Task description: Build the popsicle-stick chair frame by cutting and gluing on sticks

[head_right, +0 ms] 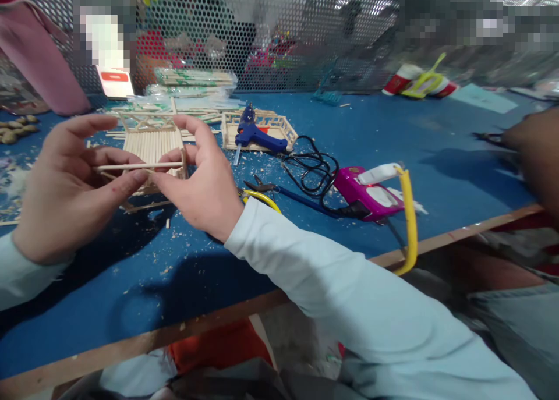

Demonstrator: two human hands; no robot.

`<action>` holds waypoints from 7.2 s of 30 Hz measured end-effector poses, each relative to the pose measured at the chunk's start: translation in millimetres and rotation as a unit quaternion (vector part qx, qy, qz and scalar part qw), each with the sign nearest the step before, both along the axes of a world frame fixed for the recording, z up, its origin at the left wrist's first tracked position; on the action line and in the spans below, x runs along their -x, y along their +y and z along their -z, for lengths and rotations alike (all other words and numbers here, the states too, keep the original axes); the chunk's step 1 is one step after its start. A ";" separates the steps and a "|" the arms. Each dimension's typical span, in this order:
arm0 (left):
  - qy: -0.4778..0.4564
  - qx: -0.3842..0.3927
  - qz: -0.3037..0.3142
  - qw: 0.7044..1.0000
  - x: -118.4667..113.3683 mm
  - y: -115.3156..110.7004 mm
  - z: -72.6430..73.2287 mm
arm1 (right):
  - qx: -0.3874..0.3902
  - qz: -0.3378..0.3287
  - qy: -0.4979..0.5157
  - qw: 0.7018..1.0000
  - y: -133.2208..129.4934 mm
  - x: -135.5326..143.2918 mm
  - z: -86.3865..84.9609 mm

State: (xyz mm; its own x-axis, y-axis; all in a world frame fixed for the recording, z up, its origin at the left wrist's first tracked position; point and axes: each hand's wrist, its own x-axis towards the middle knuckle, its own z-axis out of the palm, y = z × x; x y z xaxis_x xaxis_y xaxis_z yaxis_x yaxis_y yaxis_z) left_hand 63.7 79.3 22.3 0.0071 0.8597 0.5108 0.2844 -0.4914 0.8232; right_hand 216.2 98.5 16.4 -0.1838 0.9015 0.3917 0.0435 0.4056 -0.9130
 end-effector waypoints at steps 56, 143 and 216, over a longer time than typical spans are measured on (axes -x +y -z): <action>0.007 0.099 -0.015 0.995 -1.1 -0.3 -8.0 | -0.010 -0.168 -0.190 0.967 37.2 -62.8 -23.0; 0.143 0.165 -0.246 0.945 39.3 -3.5 -40.7 | -0.286 -0.067 -0.171 0.940 8.3 -32.5 -11.7; -0.434 0.243 -0.030 0.867 -31.4 -22.5 -2.3 | -0.029 0.012 -0.067 0.997 -1.9 -0.4 -5.1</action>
